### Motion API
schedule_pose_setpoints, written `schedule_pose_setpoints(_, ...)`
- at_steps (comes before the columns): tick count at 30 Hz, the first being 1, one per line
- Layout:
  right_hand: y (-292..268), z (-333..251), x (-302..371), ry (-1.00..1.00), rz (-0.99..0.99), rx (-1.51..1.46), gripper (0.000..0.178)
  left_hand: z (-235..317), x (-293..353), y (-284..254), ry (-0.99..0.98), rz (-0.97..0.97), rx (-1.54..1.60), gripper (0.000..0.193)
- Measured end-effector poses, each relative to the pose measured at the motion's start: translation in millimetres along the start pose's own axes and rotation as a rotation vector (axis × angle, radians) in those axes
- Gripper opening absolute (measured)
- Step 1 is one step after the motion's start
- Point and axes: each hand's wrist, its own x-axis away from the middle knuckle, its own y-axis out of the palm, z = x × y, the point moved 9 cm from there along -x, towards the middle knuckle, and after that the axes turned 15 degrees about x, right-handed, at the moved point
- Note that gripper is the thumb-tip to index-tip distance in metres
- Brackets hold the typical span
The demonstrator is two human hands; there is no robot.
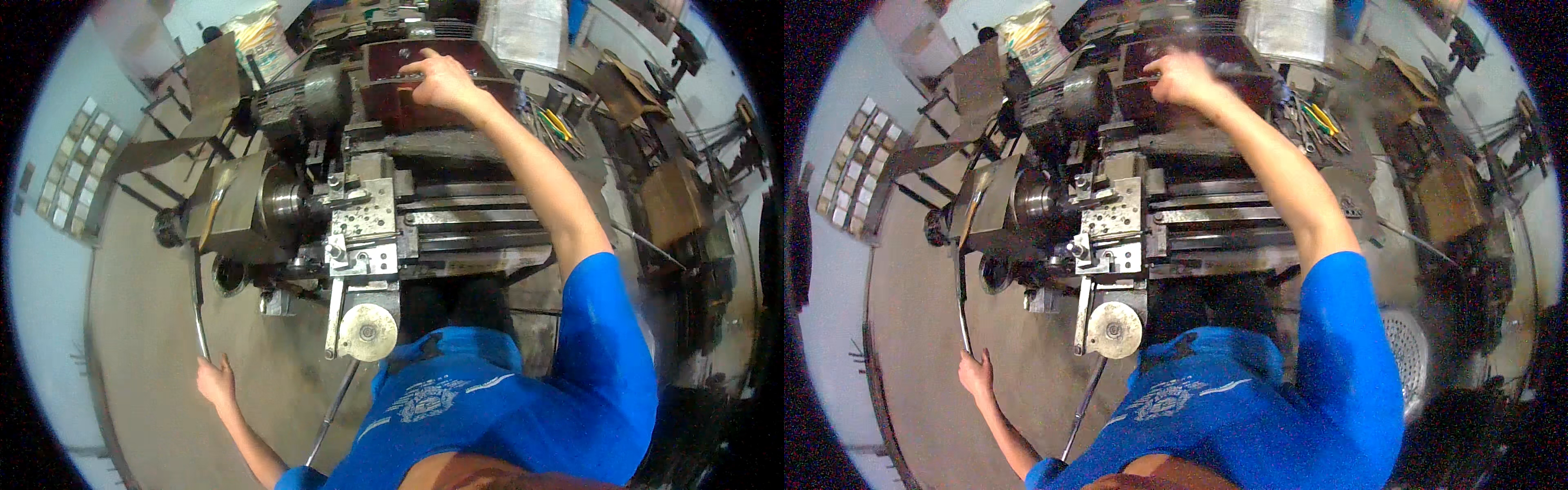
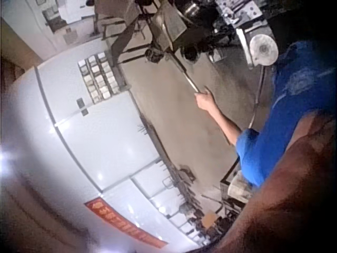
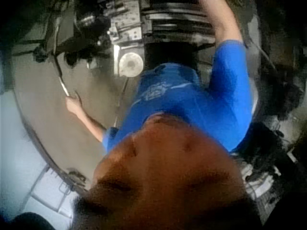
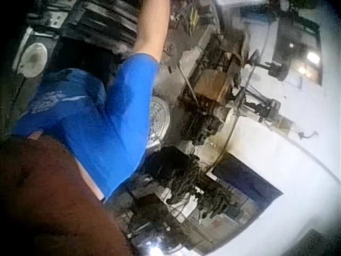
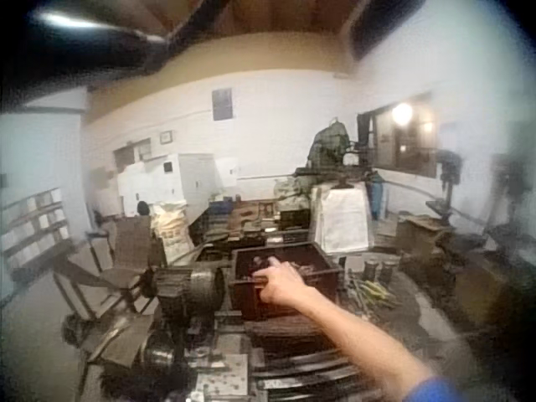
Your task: The person operates a metal lathe, repeatedly inserting small metal parts into the chuck, adjusting controls, and removing the parts. The cycle of loading, machining, and unloading is performed multiple times.
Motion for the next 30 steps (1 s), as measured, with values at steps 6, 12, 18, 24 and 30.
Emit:
schedule_pose_setpoints(6, -29.3, 84.9, 67.6, -0.027, 0.115, -0.067, 0.040, 119.3, 11.3, -25.6, 0.437, -0.167, 0.501, 0.036)
schedule_pose_setpoints(12, -52.9, 225.9, 263.6, 0.399, -0.091, -0.020, 0.039, 203.4, 38.2, -5.1, 0.629, -0.514, 0.752, 0.037)
schedule_pose_setpoints(18, -94.3, 308.5, 610.7, 1.053, -0.434, 0.292, 0.033, 284.1, 53.2, -52.1, 1.011, -0.531, 0.876, 0.034)
schedule_pose_setpoints(24, -38.0, 293.6, 811.1, 1.253, -0.711, 0.398, 0.024, 326.6, 53.6, -49.1, 1.095, -0.618, 0.851, 0.033)
schedule_pose_setpoints(30, -33.3, 277.8, 772.6, 1.365, -0.742, 0.443, 0.025, 328.8, 69.9, -38.3, 1.011, -0.769, 0.777, 0.037)
